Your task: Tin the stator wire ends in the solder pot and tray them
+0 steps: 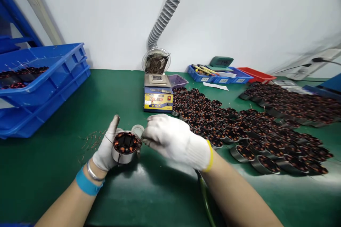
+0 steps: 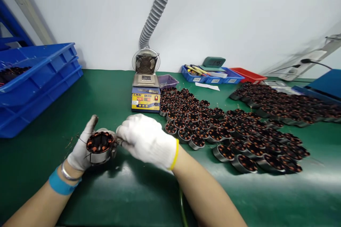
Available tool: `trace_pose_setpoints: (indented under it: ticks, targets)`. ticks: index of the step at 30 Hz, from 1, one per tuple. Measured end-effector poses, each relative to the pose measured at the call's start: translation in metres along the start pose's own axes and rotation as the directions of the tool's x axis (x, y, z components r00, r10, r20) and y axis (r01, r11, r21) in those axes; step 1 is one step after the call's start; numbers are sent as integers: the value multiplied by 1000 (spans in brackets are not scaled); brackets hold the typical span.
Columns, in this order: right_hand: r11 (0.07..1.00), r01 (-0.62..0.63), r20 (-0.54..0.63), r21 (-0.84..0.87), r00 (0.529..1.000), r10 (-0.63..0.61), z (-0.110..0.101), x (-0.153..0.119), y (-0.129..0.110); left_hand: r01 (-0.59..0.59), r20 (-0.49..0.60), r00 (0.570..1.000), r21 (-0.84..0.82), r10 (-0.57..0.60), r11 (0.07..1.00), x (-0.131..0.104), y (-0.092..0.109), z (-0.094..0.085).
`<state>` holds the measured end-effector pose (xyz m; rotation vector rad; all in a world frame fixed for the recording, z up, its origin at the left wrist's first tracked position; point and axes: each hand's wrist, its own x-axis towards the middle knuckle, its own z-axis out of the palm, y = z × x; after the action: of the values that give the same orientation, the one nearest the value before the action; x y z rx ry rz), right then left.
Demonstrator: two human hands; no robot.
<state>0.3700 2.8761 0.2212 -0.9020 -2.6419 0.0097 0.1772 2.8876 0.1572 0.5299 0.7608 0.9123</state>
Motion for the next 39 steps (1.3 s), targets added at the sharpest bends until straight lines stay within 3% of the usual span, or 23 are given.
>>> trace_pose_setpoints:
  ticks: [2,3,5,7,9,11,14,19,21,23,25,27,29,30,32,39]
  targets:
    - [997,67,-105,25,992,-64,-10,-5,-2,12,72,997,58,-17,998,-6,7,2]
    - [994,35,-150,108,989,-18,-14,-7,1,-21,103,995,126,8,992,-9,10,1]
    - [922,-123,-184,368,962,201,-17,-12,12,-208,126,976,255,180,944,-13,13,-5]
    - [717,-276,-61,640,912,406,-9,-12,25,-413,153,910,393,385,822,-13,12,-14]
    - [437,-385,190,813,885,426,8,-6,33,-554,231,826,503,515,663,-11,8,-23]
    - [246,-524,399,815,816,418,28,3,32,-643,346,753,568,560,514,-8,5,-29]
    - [117,-590,478,799,741,472,46,16,20,-713,464,672,616,577,335,-6,5,-33]
    - [-6,-498,442,867,764,470,46,19,9,-737,528,577,665,623,119,-6,9,-33]
    - [-12,-470,415,883,767,489,44,17,9,-718,526,567,693,634,68,-6,9,-32]
    - [24,-447,373,894,773,514,42,16,9,-697,479,611,703,631,142,-5,7,-31]
    - [127,-437,311,890,788,531,40,15,8,-654,355,713,648,605,390,-5,5,-26]
    - [307,-435,226,847,816,532,37,13,7,-533,196,837,507,512,677,-5,4,-20]
    - [472,-434,156,767,841,519,35,11,5,-396,85,915,365,394,842,-7,4,-13]
    - [518,-434,137,737,846,515,34,10,4,-354,52,933,319,357,879,-8,5,-11]
    - [515,-423,130,746,850,510,34,9,3,-328,11,941,276,338,903,-9,5,-9]
    - [294,-363,162,884,829,536,44,14,4,-284,-47,951,259,306,923,-10,7,-6]
